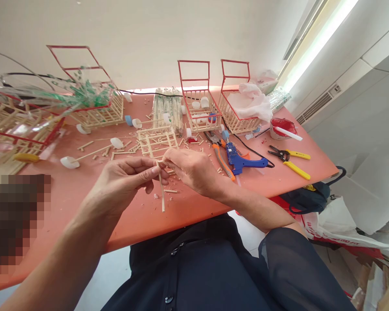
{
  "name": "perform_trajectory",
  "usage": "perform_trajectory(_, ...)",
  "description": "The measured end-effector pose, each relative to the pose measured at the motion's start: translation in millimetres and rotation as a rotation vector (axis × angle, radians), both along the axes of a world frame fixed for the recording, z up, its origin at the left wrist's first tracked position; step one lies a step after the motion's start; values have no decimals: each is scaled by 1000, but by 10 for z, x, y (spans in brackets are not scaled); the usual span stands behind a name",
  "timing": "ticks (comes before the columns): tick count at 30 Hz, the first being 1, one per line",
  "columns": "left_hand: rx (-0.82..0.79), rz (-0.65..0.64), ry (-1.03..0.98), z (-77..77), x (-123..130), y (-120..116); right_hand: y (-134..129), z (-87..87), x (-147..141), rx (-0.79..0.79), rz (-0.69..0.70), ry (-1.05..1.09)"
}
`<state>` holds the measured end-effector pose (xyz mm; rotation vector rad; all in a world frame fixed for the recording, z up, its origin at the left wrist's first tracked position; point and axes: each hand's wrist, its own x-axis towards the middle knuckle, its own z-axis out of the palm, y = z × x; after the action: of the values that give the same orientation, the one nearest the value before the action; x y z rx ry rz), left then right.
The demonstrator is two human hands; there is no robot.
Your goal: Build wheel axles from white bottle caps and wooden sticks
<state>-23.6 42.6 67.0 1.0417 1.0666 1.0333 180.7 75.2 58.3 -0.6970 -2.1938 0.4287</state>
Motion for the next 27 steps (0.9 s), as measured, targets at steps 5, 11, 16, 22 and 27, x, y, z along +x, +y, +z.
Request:
perform_trajectory(5, -5, 11, 24, 9, 7, 2, -3, 5, 4, -22, -11, -16)
perform_trajectory(11, -3, 6, 37, 16, 12, 10, 0, -8, 1, -13, 4, 10)
perform_trajectory(16, -12, 2, 18, 8, 8, 6, 1, -8, 1, -16, -6, -6)
perform_trajectory(22, -13, -1, 2, 6, 6, 4, 2, -1, 3, -42, -20, -27)
perform_trajectory(27, -18, -2, -1, -3, 7, 11, 2, -3, 6, -31, -4, -10)
